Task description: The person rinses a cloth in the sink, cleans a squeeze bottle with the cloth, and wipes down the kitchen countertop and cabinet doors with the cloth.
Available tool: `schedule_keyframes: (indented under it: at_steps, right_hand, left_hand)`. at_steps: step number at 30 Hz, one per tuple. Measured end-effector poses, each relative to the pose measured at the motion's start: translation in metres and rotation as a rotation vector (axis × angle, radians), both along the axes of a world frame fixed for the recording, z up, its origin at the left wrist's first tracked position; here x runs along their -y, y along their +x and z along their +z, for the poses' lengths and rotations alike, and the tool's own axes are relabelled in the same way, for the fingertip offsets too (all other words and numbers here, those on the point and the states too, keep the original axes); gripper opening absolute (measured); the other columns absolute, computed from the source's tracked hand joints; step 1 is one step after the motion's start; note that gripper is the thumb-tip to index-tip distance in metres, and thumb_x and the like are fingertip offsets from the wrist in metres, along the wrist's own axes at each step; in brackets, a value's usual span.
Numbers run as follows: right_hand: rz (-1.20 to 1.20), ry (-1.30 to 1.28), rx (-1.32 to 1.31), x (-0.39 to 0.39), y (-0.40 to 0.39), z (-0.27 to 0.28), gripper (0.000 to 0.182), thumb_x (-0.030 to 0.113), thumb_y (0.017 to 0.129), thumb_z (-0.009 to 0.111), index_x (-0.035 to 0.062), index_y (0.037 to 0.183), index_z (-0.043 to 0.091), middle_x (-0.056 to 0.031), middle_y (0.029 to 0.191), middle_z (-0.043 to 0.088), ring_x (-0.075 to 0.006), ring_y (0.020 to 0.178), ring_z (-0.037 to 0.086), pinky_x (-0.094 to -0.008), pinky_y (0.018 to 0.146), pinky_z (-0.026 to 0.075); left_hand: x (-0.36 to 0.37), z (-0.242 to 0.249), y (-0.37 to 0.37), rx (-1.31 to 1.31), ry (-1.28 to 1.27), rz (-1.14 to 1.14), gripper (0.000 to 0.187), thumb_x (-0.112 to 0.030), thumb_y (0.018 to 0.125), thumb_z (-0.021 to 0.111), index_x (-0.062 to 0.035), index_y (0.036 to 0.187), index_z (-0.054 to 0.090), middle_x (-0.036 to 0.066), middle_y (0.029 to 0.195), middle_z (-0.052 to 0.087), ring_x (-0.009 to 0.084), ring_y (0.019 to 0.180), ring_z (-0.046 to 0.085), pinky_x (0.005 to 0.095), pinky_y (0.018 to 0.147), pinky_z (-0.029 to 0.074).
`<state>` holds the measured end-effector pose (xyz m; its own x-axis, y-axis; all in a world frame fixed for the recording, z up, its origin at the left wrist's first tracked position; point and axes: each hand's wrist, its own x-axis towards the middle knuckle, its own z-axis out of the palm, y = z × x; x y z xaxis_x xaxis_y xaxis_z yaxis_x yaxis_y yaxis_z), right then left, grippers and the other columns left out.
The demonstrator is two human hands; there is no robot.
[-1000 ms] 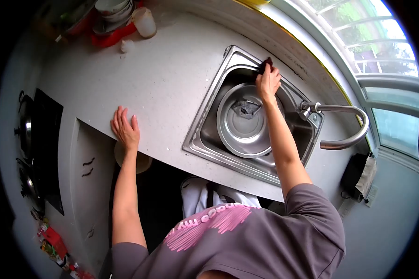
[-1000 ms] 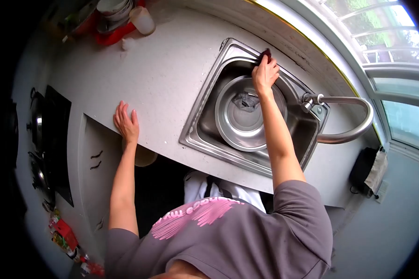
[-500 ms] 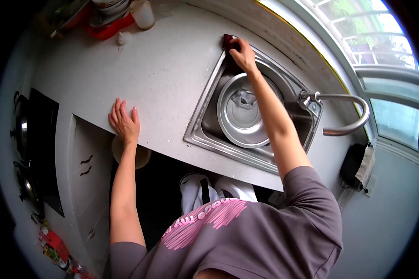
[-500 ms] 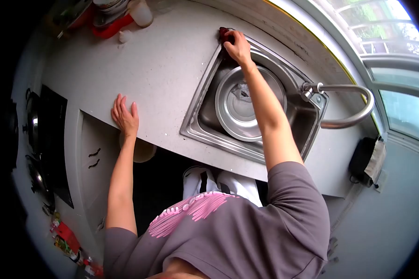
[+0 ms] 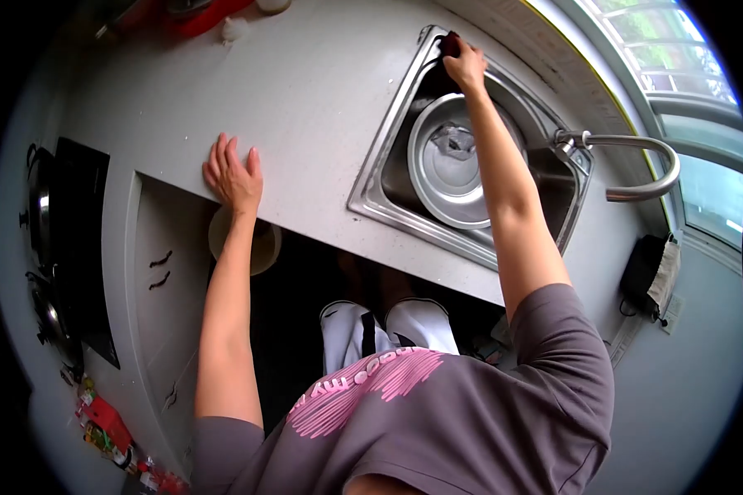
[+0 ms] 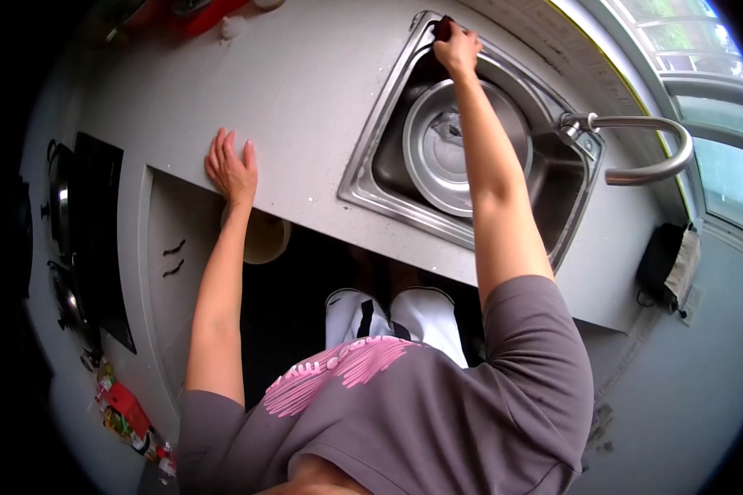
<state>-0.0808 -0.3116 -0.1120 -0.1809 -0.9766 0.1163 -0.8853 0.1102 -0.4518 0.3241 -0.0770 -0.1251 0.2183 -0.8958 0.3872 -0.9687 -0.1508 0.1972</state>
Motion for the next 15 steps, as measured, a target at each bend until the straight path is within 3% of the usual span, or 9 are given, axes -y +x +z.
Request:
schedule_keyframes:
  at_steps: [2, 6, 9, 12, 15]
  right_hand:
    - [0.003, -0.050, 0.063, -0.024, 0.055, 0.001, 0.046, 0.012, 0.074, 0.056, 0.0136, 0.120, 0.059, -0.0234, 0.122, 0.048, -0.0448, 0.112, 0.043, -0.0483, 0.093, 0.045]
    - [0.116, -0.230, 0.202, -0.129, 0.089, -0.007, 0.043, 0.005, 0.071, 0.058, 0.0103, 0.114, 0.059, -0.0250, 0.112, 0.051, -0.0431, 0.095, 0.053, -0.0465, 0.085, 0.047]
    - [0.252, -0.169, 0.255, -0.227, 0.114, 0.013, 0.053, -0.003, 0.067, 0.058, 0.0116, 0.118, 0.057, -0.0250, 0.114, 0.048, -0.0420, 0.103, 0.050, -0.0457, 0.090, 0.045]
    - [0.445, -0.105, 0.120, -0.287, 0.118, 0.021, 0.055, -0.003, 0.061, 0.062, 0.0144, 0.113, 0.061, -0.0152, 0.112, 0.052, -0.0339, 0.102, 0.053, -0.0435, 0.082, 0.047]
    - [0.730, -0.059, 0.030, -0.286, 0.097, 0.030, 0.052, -0.001, 0.061, 0.065, 0.0185, 0.109, 0.065, -0.0094, 0.108, 0.056, -0.0287, 0.101, 0.054, -0.0405, 0.077, 0.045]
  left_hand:
    - [0.000, -0.003, 0.001, -0.018, -0.016, 0.002, 0.043, -0.036, 0.090, 0.057, -0.0109, 0.125, 0.052, 0.006, 0.138, 0.046, 0.0256, 0.129, 0.040, 0.0511, 0.106, 0.026]
    - [0.001, -0.002, -0.001, -0.003, -0.019, 0.008, 0.045, -0.040, 0.090, 0.056, -0.0103, 0.124, 0.052, 0.006, 0.138, 0.047, 0.0250, 0.129, 0.041, 0.0518, 0.106, 0.027]
    - [0.000, -0.004, -0.001, 0.030, -0.014, 0.016, 0.045, -0.041, 0.090, 0.056, -0.0102, 0.122, 0.053, 0.006, 0.137, 0.047, 0.0247, 0.128, 0.041, 0.0521, 0.105, 0.027]
    - [0.005, -0.006, 0.000, 0.034, -0.036, 0.022, 0.044, -0.041, 0.090, 0.056, -0.0106, 0.121, 0.053, 0.006, 0.137, 0.048, 0.0247, 0.127, 0.041, 0.0520, 0.105, 0.028]
    - [-0.001, -0.009, 0.001, 0.041, -0.034, 0.023, 0.043, -0.040, 0.090, 0.056, -0.0113, 0.121, 0.054, 0.006, 0.136, 0.049, 0.0246, 0.127, 0.042, 0.0516, 0.104, 0.028]
